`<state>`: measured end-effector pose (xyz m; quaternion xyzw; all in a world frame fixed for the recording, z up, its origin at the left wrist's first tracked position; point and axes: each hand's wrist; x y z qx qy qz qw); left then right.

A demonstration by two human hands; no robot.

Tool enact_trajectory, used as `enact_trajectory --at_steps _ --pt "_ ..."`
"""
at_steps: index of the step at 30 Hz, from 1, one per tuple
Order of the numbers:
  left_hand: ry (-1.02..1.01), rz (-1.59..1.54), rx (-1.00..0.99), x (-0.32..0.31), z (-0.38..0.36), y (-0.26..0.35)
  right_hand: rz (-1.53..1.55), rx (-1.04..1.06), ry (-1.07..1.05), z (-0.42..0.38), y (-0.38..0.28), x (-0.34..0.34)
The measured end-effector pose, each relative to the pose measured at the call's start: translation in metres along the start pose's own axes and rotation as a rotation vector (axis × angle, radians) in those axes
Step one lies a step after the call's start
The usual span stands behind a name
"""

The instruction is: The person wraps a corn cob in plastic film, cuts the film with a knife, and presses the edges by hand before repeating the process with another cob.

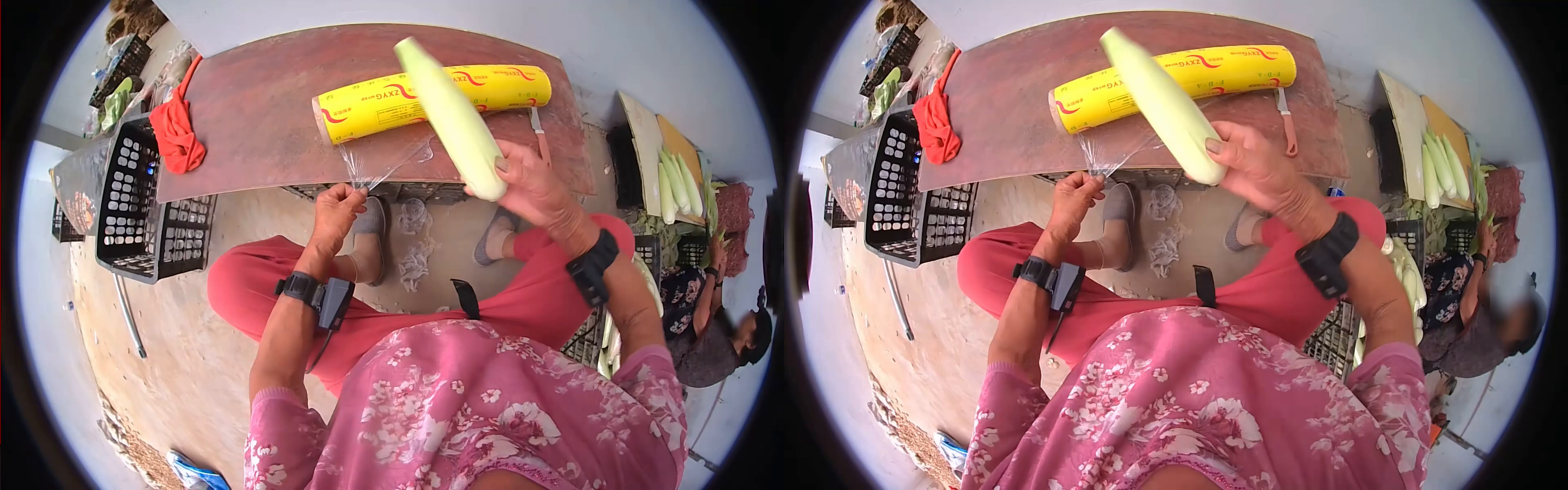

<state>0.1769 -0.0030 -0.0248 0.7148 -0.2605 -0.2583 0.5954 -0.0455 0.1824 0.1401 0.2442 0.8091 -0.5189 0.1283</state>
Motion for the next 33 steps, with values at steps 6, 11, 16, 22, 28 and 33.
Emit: enact_trajectory --at_steps 6,11,16,22,28,33 --pt "0.015 -0.058 -0.008 -0.001 0.003 -0.004 0.611 0.104 -0.065 0.021 0.071 -0.036" --pt "-0.005 -0.048 -0.008 -0.001 0.003 -0.004 0.747 -0.057 0.048 0.056 0.087 -0.047" --pt "0.000 -0.060 0.008 -0.002 0.002 0.000 0.757 -0.067 0.192 0.100 0.079 -0.069" --pt "0.002 -0.082 -0.003 -0.002 0.001 0.004 0.519 -0.312 0.285 0.129 0.083 -0.055" --pt "-0.010 -0.053 0.045 -0.002 0.000 0.008 -0.747 0.253 0.466 0.109 0.079 -0.044" --pt "-0.003 -0.102 0.089 -0.002 -0.003 0.016 -1.593 0.664 0.600 0.111 0.051 -0.036"
Point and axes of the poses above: each hand's wrist, its own z-axis towards the middle knuckle, its own x-axis out of the back of the hand, y = z × x, and after that the axes turned 12 degrees about -x, right-handed
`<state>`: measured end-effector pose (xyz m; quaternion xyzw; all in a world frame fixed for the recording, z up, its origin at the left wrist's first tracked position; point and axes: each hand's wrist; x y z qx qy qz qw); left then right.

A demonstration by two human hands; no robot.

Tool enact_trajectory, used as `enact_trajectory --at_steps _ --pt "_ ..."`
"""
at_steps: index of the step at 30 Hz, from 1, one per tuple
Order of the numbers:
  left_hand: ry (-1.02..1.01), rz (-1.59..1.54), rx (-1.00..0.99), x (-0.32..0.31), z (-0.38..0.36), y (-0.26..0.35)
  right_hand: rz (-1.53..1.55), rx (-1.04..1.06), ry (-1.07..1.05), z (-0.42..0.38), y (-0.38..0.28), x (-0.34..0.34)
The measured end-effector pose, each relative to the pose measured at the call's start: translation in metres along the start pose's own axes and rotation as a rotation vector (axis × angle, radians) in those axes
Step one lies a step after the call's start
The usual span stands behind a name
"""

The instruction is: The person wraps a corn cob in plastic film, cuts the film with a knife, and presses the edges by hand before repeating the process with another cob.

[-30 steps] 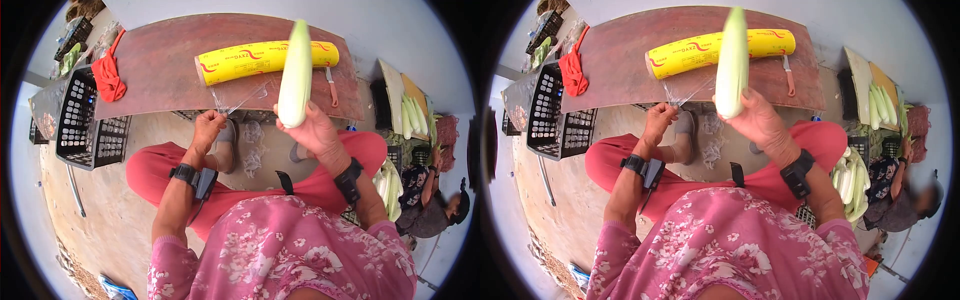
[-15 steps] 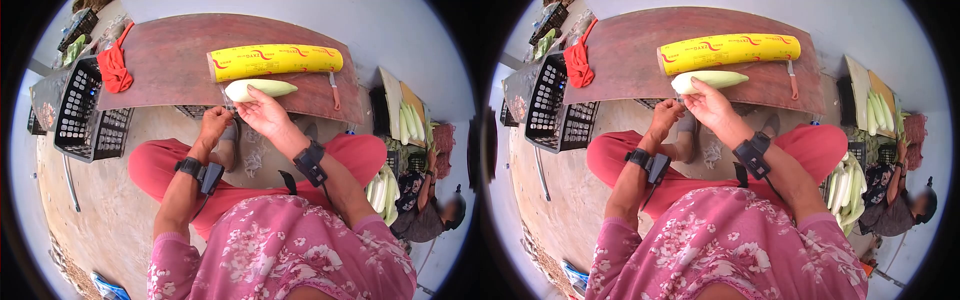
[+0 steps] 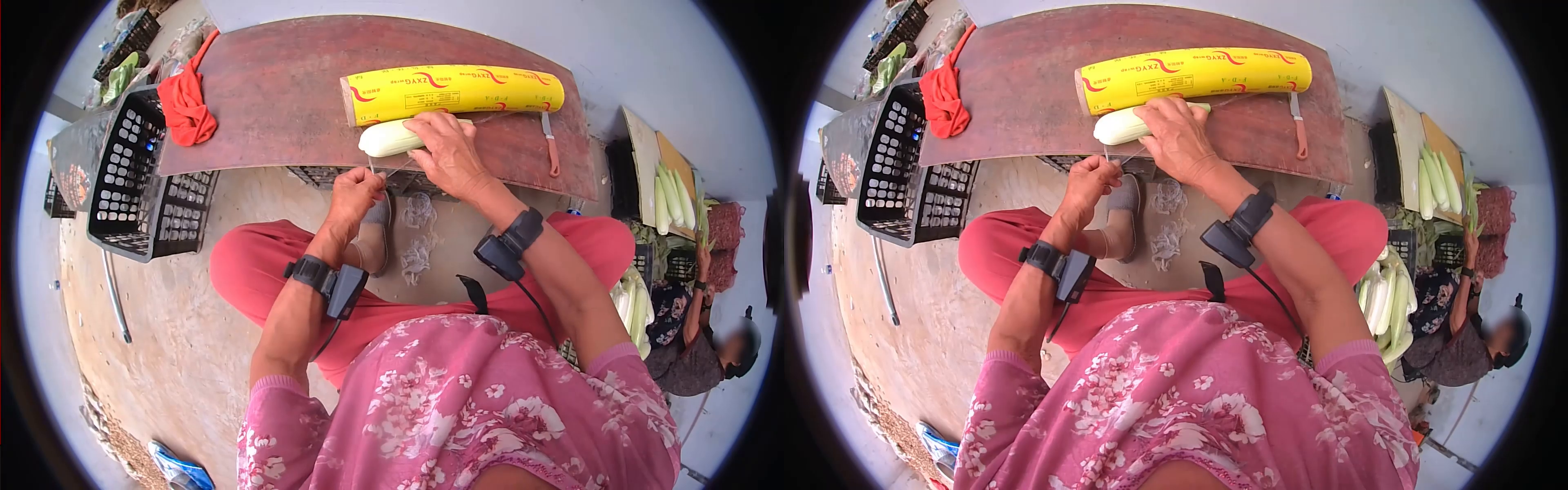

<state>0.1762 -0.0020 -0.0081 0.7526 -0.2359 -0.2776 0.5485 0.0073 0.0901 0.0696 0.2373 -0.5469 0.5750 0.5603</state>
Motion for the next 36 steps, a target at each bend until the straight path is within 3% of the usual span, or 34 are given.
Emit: enact_trajectory --at_steps 5,11,21,24,27,30,36 --pt "0.044 -0.210 0.071 0.004 -0.006 0.005 -0.178 -0.095 -0.145 0.006 0.005 -0.005" --pt "0.122 -0.345 0.095 0.003 -0.012 0.008 -0.105 -0.028 -0.011 0.000 0.012 -0.014" --pt "0.095 -0.510 0.047 -0.003 -0.023 0.018 -0.147 -0.070 -0.001 0.000 0.016 -0.017" --pt "0.113 -0.524 0.030 -0.001 -0.021 0.024 -0.168 -0.038 0.024 -0.003 0.017 -0.020" --pt "0.276 -0.350 0.065 0.000 -0.016 0.017 -0.176 -0.012 0.035 -0.007 0.019 -0.020" --pt "0.325 -0.219 0.182 -0.001 -0.016 0.014 -0.174 -0.005 0.026 -0.008 0.021 -0.021" --pt "0.210 -0.326 0.299 -0.013 -0.010 0.015 -0.156 -0.012 0.004 -0.008 0.020 -0.018"
Point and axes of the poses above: each hand's wrist, its own z-axis towards the middle knuckle, its own x-axis out of the back of the hand, y = z × x, and after that the axes turned 12 degrees about -x, right-handed
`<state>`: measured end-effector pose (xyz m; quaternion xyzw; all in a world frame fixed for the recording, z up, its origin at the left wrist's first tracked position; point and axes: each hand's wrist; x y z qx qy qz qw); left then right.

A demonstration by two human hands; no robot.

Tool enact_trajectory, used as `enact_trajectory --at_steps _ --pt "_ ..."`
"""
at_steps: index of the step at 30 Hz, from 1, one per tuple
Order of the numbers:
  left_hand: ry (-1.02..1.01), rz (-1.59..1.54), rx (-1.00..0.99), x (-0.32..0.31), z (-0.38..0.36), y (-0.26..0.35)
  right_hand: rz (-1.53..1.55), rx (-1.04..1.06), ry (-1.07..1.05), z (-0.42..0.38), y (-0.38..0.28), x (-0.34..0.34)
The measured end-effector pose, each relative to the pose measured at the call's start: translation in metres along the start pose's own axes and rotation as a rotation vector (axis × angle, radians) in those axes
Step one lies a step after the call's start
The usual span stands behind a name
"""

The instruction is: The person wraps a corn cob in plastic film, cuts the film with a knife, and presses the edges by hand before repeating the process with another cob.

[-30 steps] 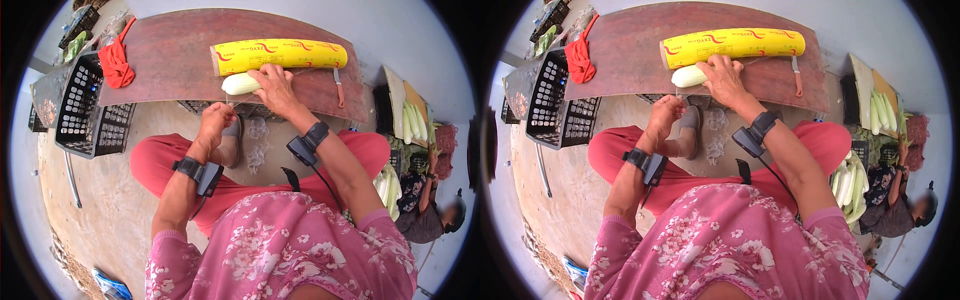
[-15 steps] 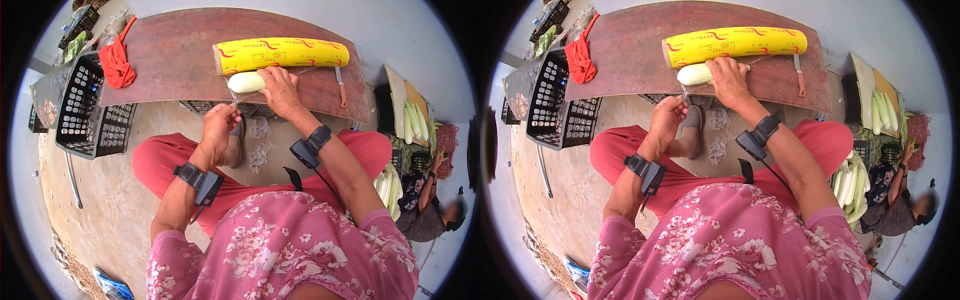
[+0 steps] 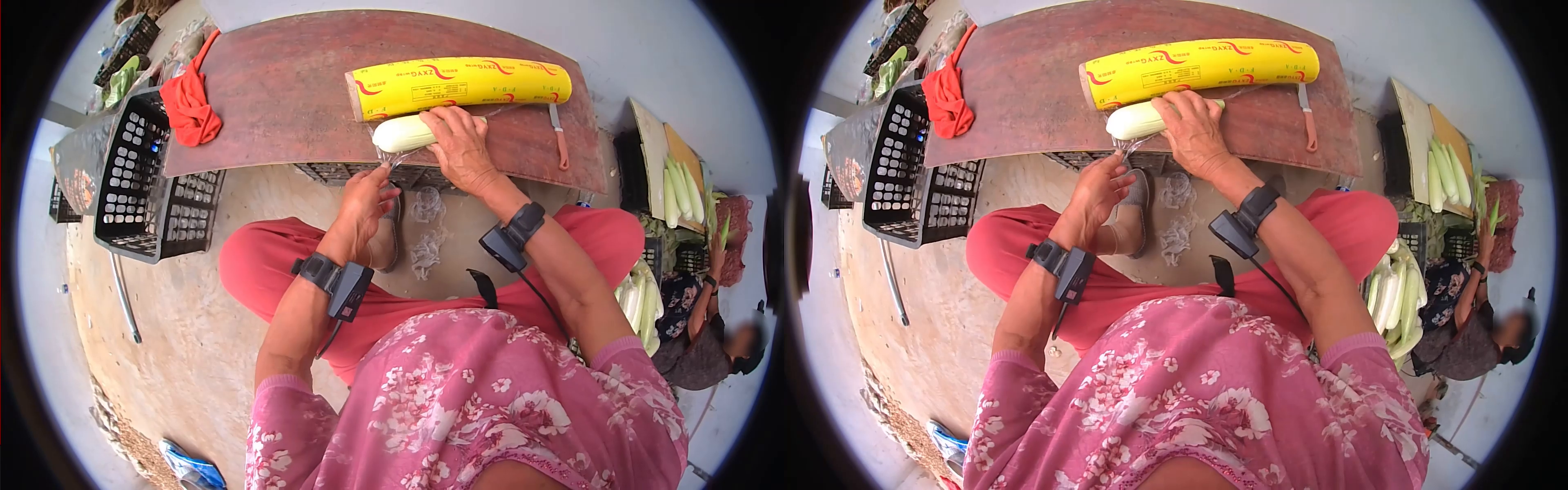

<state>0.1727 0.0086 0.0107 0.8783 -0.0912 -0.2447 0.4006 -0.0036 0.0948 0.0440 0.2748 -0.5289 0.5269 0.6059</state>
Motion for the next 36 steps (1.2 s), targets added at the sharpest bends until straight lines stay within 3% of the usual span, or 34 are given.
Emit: enact_trajectory --at_steps 6,12,20,27,36 --pt "-0.148 -0.012 -0.040 0.007 0.016 -0.011 0.041 0.009 -0.049 0.001 0.002 0.006" --pt "-0.221 -0.317 -0.064 0.008 0.013 0.010 0.020 -0.011 -0.098 -0.003 0.000 0.013" --pt "-0.180 -0.530 -0.046 -0.001 0.022 0.020 -0.056 -0.088 0.046 0.007 -0.018 -0.008" --pt "-0.108 -0.599 -0.127 -0.007 0.026 0.022 -0.096 -0.069 -0.035 0.018 -0.014 -0.008" --pt "-0.030 -0.593 -0.384 -0.004 0.037 0.032 -0.089 0.028 -0.166 0.027 -0.003 0.001"
Point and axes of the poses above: each hand's wrist, its own z-axis towards the middle knuckle, its own x-axis out of the back of the hand, y = z × x, and after that the axes turned 12 degrees about -x, right-handed
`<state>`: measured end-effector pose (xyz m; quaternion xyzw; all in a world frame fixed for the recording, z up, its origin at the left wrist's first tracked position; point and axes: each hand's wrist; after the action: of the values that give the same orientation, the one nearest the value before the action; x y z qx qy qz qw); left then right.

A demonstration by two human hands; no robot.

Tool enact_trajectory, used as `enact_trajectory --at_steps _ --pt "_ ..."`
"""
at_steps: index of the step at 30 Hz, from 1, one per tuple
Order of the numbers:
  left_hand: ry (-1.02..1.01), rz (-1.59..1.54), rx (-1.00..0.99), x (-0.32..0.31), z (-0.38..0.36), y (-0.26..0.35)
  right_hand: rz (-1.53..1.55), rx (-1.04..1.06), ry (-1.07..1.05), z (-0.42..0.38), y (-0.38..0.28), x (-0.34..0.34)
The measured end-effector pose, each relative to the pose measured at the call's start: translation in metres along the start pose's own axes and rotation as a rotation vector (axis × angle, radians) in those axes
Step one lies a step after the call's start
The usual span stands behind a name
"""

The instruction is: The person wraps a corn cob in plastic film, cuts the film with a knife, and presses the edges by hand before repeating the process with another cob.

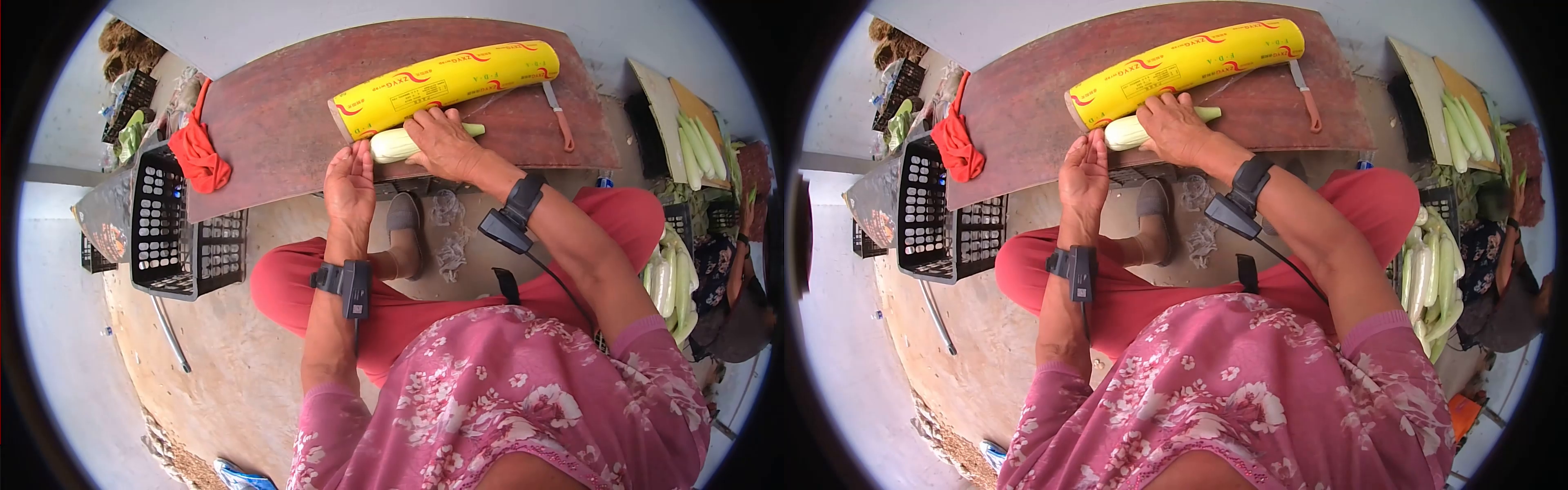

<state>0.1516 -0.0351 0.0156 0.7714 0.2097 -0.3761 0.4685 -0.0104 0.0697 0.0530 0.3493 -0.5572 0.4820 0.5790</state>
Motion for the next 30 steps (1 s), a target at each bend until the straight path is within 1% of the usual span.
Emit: enact_trajectory --at_steps 4,7,10,13,16,17,20,23,26,30 --pt "0.074 0.041 -0.034 0.005 0.001 0.000 0.004 0.016 -0.037 0.002 0.002 0.004" --pt "0.185 0.239 -0.193 0.004 -0.003 0.003 -0.002 0.016 -0.060 0.003 0.002 0.007" --pt "0.153 0.375 -0.364 0.002 -0.009 0.006 -0.004 0.016 -0.073 0.004 0.001 0.009" --pt "-0.269 0.997 -0.743 -0.001 -0.029 0.008 0.007 0.014 -0.077 0.003 0.001 0.010" --pt "-0.467 1.462 -0.833 -0.004 -0.036 0.008 0.013 0.009 -0.077 0.003 0.001 0.010" --pt "-0.456 1.503 -0.767 -0.005 -0.038 0.005 0.014 0.007 -0.078 0.002 0.001 0.010" --pt "-0.528 1.732 -0.872 -0.013 -0.048 0.003 0.029 0.005 -0.084 0.002 0.002 0.010" --pt "-0.571 1.846 -0.901 -0.010 -0.047 -0.003 0.035 0.008 -0.086 0.002 0.003 0.009" --pt "-0.556 1.781 -1.109 -0.005 -0.033 -0.010 0.062 0.016 -0.073 0.002 0.005 0.007" --pt "-0.588 1.670 -1.141 -0.003 -0.030 -0.006 0.066 0.007 -0.103 0.002 0.004 0.011"
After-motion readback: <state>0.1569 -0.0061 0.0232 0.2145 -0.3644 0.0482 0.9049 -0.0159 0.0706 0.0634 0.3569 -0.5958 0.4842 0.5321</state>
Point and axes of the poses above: each hand's wrist, its own z-axis towards the middle knuckle, its own x-axis out of the back of the hand, y = z × x, and after that the axes turned 12 degrees about -x, right-handed
